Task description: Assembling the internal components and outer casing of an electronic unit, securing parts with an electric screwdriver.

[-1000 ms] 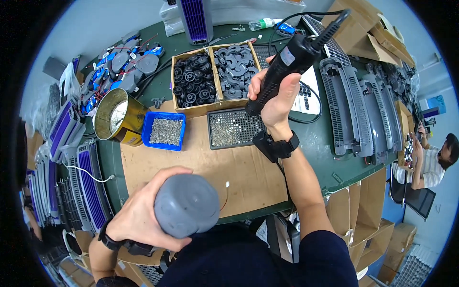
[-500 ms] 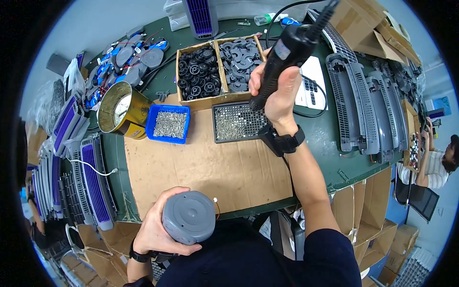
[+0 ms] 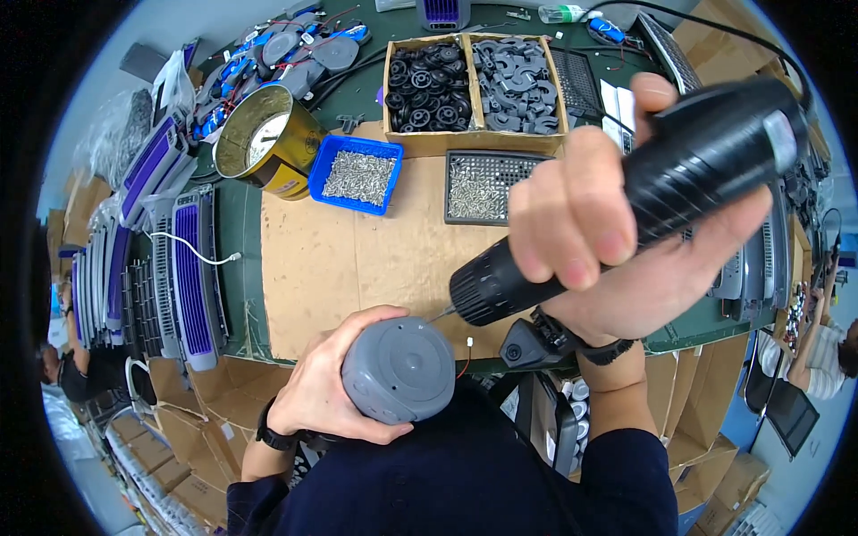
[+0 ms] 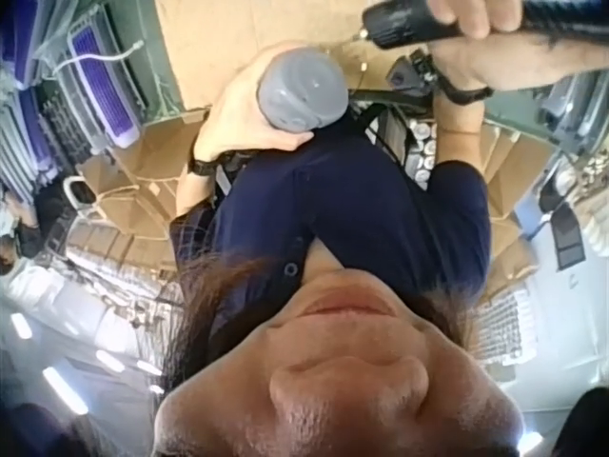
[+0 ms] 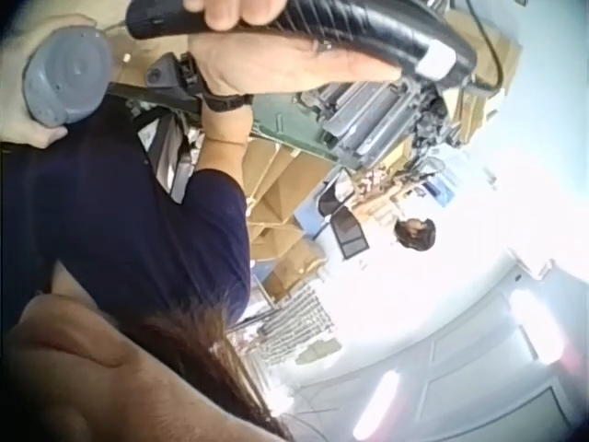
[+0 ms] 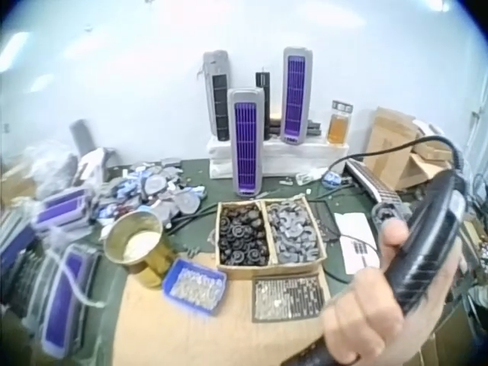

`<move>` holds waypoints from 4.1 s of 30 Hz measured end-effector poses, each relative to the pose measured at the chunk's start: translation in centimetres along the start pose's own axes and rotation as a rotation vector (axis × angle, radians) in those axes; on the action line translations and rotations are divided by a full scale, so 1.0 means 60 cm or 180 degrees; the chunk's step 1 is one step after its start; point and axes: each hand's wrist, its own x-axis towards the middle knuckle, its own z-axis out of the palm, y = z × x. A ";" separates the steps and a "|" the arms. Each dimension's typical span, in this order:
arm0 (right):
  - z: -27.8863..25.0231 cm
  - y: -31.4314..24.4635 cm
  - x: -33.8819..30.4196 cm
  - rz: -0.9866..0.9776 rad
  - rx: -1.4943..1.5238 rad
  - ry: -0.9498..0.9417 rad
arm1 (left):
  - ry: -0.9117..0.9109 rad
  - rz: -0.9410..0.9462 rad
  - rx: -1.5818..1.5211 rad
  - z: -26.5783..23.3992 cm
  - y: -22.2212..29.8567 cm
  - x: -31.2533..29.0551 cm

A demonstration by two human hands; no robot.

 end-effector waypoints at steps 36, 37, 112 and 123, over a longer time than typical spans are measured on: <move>-0.010 0.063 -0.005 0.0359 0.0460 -0.0208 | 0.0067 0.0149 -0.0102 0.004 -0.004 0.001; -0.013 0.061 -0.001 0.0319 0.0415 -0.0365 | 0.0032 0.0136 -0.0115 0.002 -0.004 0.004; 0.025 0.045 -0.011 0.0279 0.0629 -0.0166 | 0.0357 0.0164 -0.0089 0.015 -0.009 0.009; 0.017 -0.002 0.013 0.0023 0.0393 -0.0275 | 0.0515 0.0106 -0.0015 -0.012 0.012 -0.011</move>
